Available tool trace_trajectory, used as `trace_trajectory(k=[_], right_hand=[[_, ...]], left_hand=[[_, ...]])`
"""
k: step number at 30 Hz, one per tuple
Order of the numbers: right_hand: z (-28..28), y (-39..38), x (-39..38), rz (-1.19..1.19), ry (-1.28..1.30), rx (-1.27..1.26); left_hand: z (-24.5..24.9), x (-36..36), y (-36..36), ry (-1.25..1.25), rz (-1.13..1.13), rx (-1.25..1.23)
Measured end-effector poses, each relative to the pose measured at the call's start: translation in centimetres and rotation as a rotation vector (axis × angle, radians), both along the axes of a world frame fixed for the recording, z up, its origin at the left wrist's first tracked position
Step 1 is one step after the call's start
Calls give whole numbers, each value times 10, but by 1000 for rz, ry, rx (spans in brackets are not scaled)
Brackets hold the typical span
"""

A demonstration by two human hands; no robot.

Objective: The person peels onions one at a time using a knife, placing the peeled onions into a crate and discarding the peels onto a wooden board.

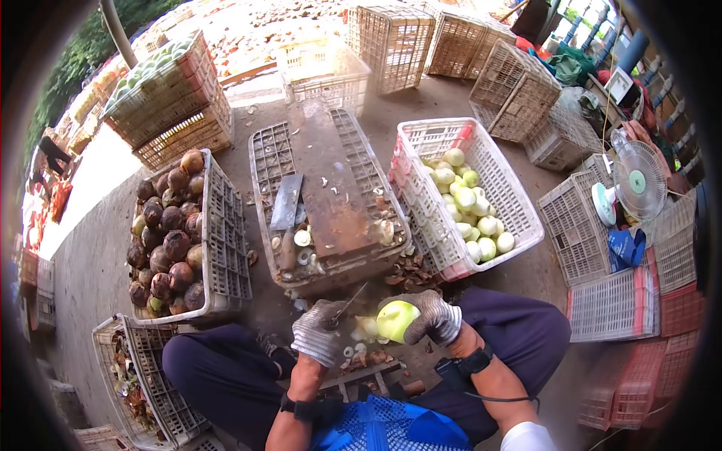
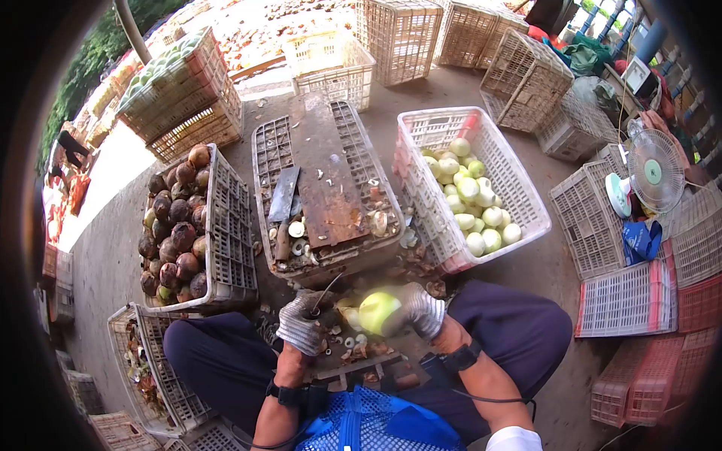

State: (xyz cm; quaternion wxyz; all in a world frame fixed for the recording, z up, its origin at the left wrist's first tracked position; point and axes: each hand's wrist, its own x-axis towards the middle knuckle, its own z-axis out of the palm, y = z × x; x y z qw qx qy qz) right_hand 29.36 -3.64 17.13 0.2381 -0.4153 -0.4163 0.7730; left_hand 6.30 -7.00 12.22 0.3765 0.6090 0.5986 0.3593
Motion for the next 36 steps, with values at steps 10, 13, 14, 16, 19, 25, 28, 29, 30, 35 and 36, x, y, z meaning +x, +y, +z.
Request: trace_trajectory(k=[10,13,14,16,19,25,28,29,30,35,36], right_hand=[[-37,4,-17,426,-424,596],[-36,3,-23,484,-537,624],[-37,1,-25,476,-565,606],[-37,-3,-26,442,-560,582],[-30,-6,-25,390,-461,565],[-4,0,-25,371,-385,632],[0,3,-19,348,-399,556],[-1,3,-16,330,-415,512],[-3,3,-13,310,-430,467],[-26,-1,-2,187,-443,533],[-21,1,-2,211,-443,560]], left_hand=[[8,15,1,95,-205,276],[3,15,1,78,-128,290],[1,15,1,73,-108,283],[-8,14,4,157,-62,319],[-12,11,4,60,59,193],[-26,-5,8,202,195,48],[-21,-7,6,44,133,53],[-7,-5,5,156,35,154],[4,-4,3,268,-61,255],[14,-3,-4,560,-303,360],[16,-3,-3,583,-315,350]])
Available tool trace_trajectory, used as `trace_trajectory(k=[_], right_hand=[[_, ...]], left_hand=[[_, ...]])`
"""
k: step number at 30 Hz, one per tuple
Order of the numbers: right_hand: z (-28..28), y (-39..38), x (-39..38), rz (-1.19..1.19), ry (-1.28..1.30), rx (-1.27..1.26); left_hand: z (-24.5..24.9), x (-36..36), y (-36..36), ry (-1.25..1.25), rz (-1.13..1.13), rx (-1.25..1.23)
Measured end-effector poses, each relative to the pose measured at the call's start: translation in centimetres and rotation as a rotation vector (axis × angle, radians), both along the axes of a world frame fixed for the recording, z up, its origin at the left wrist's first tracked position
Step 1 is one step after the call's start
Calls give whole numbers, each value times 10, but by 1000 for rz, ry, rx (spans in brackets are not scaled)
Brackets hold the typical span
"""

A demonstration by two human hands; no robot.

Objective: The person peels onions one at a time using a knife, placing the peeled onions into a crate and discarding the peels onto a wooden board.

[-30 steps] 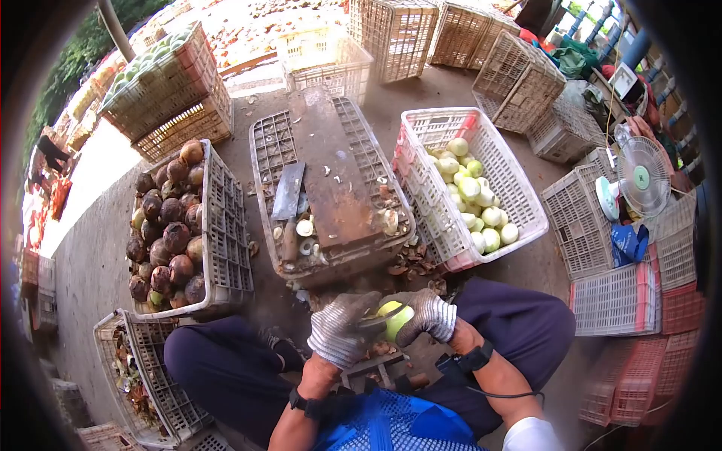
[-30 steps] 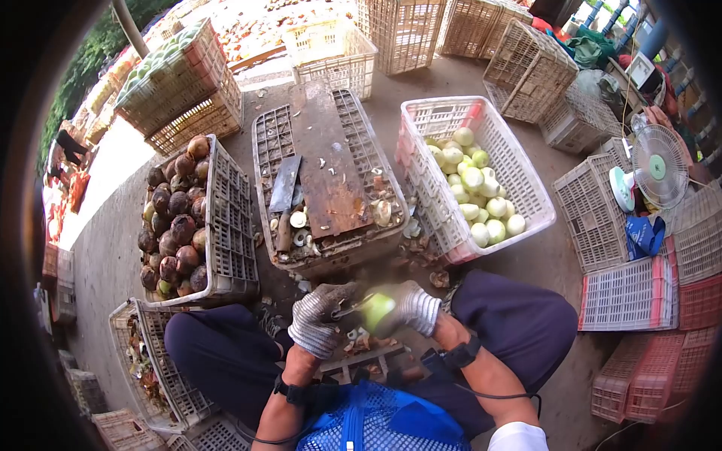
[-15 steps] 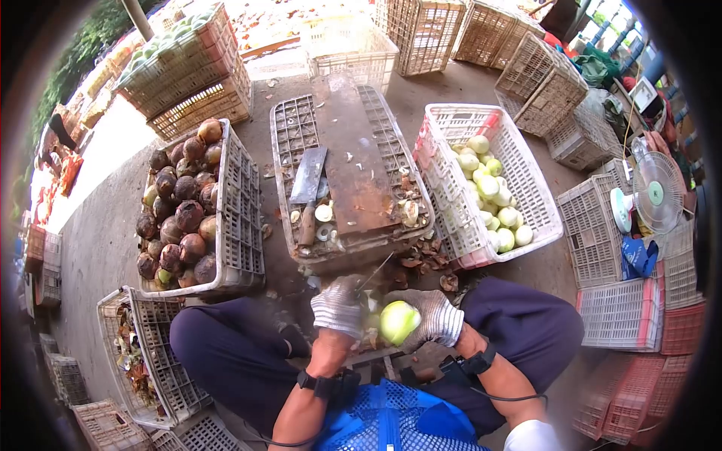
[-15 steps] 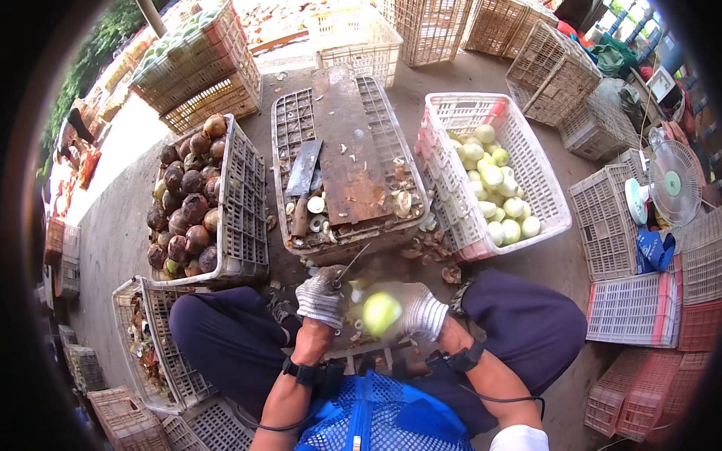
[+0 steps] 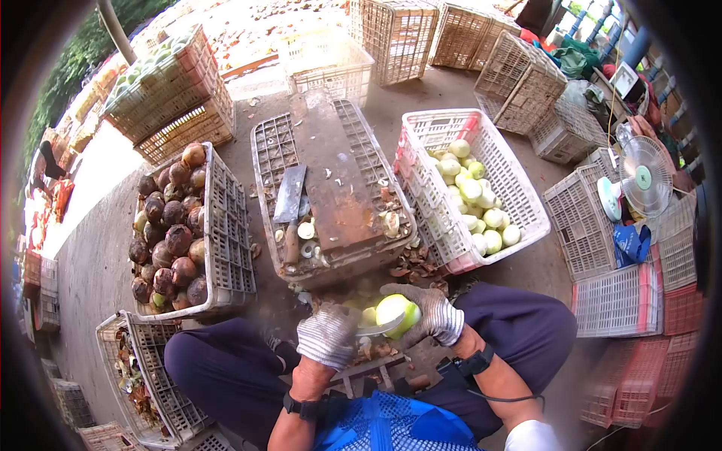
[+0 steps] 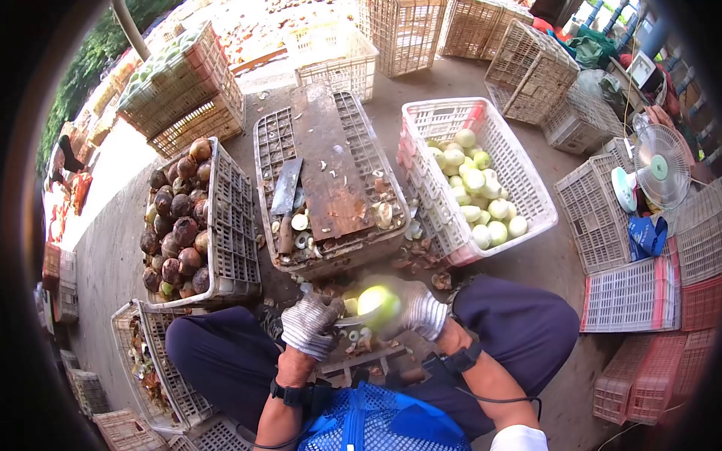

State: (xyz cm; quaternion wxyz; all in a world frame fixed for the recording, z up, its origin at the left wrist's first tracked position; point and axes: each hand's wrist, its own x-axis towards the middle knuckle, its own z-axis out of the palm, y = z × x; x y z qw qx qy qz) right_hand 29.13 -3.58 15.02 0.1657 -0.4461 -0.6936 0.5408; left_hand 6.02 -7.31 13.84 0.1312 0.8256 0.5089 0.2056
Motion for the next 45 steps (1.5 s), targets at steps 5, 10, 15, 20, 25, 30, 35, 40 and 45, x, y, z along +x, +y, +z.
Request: trace_trajectory(k=[5,10,15,20,25,30,35,40,45], right_hand=[[16,2,-4,108,127,42],[17,1,-3,81,133,-118],[11,1,1,77,7,-158],[16,9,-4,167,-162,-87],[11,5,-10,157,-50,-145],[5,5,-10,133,-157,-24],[9,-2,-25,149,-346,62],[-1,-9,-37,90,-393,53],[-4,-14,-39,106,-388,216]], left_hand=[[-7,-2,2,75,-28,47],[-16,4,1,157,18,27],[-27,10,-2,-7,80,33],[-34,16,2,-58,198,-348],[-60,3,8,-134,359,-602],[-22,9,1,-626,291,-498],[-8,22,5,-536,125,-341],[-20,19,5,-433,101,-296],[-18,19,3,-560,171,-335]])
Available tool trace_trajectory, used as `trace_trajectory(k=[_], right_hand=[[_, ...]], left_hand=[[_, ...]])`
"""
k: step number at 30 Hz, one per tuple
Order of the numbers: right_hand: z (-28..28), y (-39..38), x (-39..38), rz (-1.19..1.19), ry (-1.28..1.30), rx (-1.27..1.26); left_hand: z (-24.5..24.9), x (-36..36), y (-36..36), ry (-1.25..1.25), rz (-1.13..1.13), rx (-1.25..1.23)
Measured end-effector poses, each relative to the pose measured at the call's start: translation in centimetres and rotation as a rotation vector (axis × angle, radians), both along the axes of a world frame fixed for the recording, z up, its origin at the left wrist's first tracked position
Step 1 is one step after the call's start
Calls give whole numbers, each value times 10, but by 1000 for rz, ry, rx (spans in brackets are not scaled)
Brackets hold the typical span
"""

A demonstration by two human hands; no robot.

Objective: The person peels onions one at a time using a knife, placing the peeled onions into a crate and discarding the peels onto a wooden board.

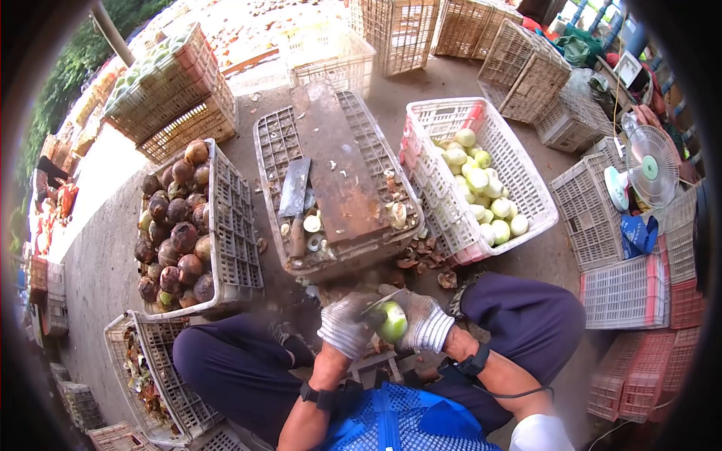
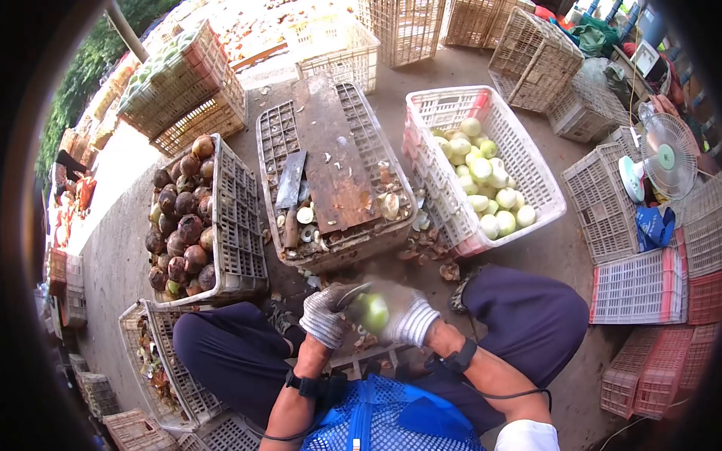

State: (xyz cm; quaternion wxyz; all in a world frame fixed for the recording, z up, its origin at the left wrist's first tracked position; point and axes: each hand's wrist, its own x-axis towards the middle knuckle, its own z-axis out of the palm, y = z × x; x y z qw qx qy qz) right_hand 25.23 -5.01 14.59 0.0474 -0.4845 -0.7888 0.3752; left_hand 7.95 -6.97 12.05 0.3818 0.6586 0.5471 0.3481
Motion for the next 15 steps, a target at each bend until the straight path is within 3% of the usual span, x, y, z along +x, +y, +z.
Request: trace_trajectory(k=[8,11,15], right_hand=[[-9,-6,7,-56,200,28],[2,-4,3,-79,201,-15],[-1,-8,-1,-115,189,-12]], left_hand=[[-8,4,-5,-233,211,-98],[5,4,-4,-65,219,-105],[-8,5,-7,-278,314,-176]])
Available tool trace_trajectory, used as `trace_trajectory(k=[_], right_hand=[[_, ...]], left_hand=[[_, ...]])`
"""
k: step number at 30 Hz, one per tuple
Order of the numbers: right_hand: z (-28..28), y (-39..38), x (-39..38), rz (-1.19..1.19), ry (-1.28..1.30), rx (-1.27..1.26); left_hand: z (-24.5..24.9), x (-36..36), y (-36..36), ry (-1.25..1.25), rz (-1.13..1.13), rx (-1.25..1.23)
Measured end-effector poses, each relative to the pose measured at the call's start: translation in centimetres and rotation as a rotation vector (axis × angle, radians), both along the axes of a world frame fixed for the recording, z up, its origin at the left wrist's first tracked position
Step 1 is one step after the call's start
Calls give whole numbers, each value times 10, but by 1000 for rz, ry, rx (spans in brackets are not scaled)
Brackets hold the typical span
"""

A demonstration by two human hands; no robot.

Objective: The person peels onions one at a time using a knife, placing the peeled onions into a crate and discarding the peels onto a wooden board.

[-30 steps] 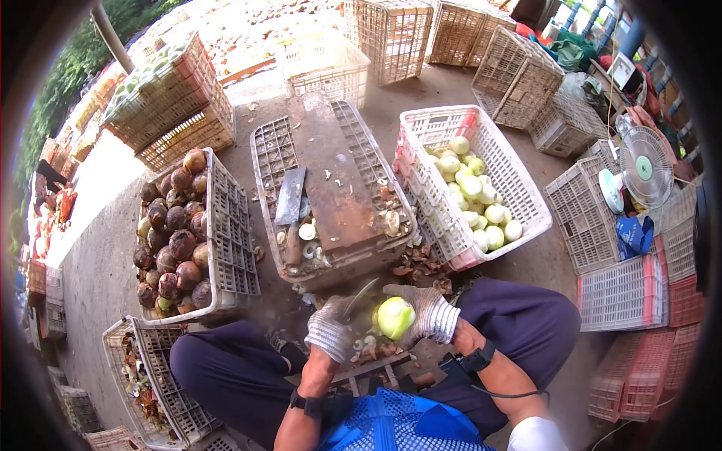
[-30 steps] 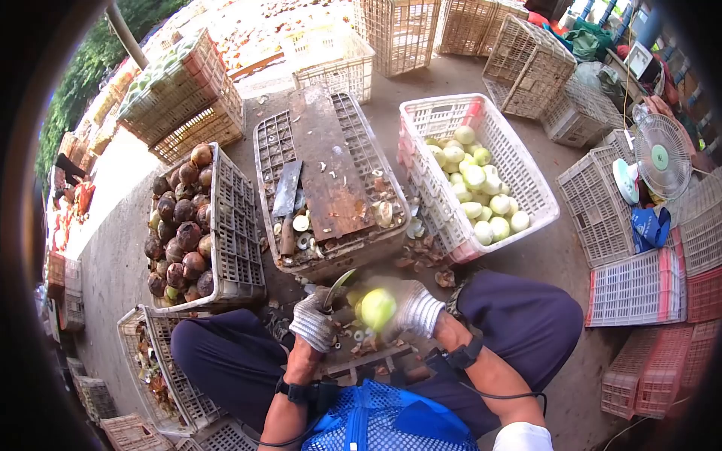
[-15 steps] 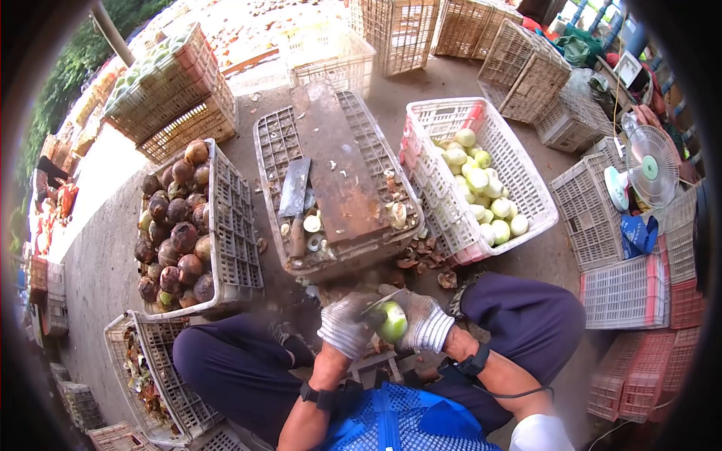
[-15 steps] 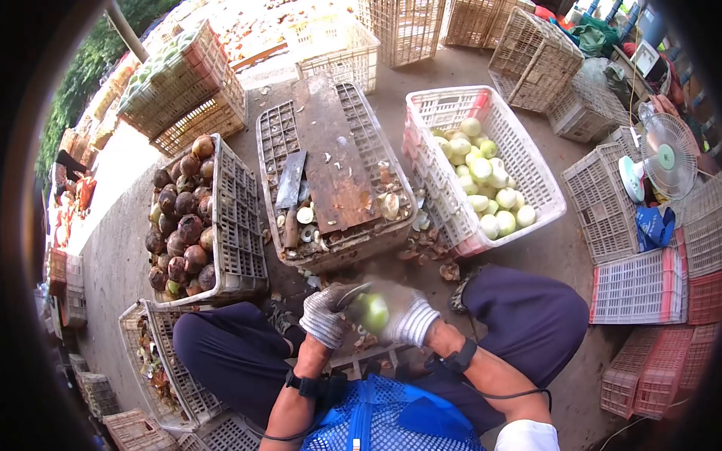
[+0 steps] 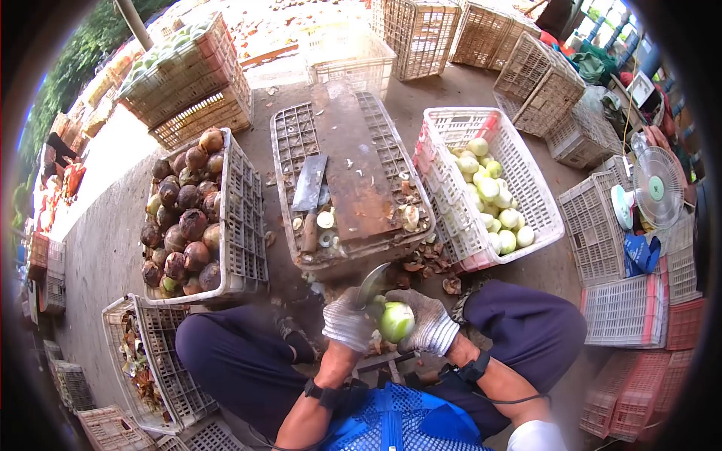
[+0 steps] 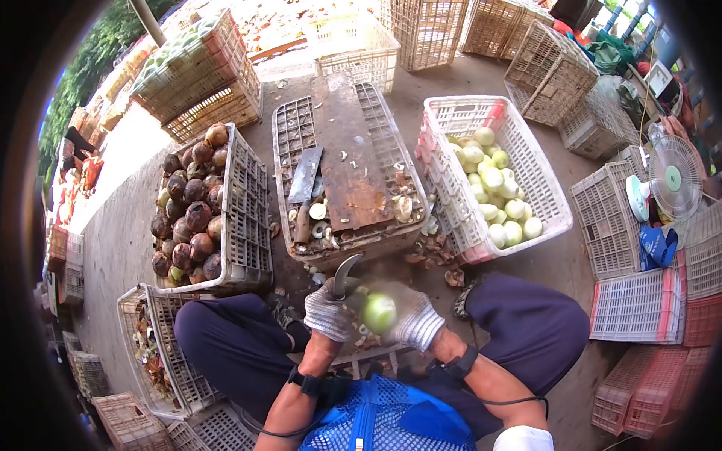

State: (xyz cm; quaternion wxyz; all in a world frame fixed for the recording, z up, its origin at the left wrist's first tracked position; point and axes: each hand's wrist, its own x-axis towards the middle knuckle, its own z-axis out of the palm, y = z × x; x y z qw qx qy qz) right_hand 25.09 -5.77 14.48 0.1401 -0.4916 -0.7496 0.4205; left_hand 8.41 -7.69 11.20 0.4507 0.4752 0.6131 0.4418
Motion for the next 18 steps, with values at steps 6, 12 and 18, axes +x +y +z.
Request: trace_trajectory(k=[6,12,18], right_hand=[[23,6,6,-78,177,-26],[5,13,29,-233,347,-43],[-6,7,30,-294,568,-275]], left_hand=[[-23,-20,1,-161,26,16],[-15,-22,9,-61,0,-124],[24,-11,10,-93,-182,22]])
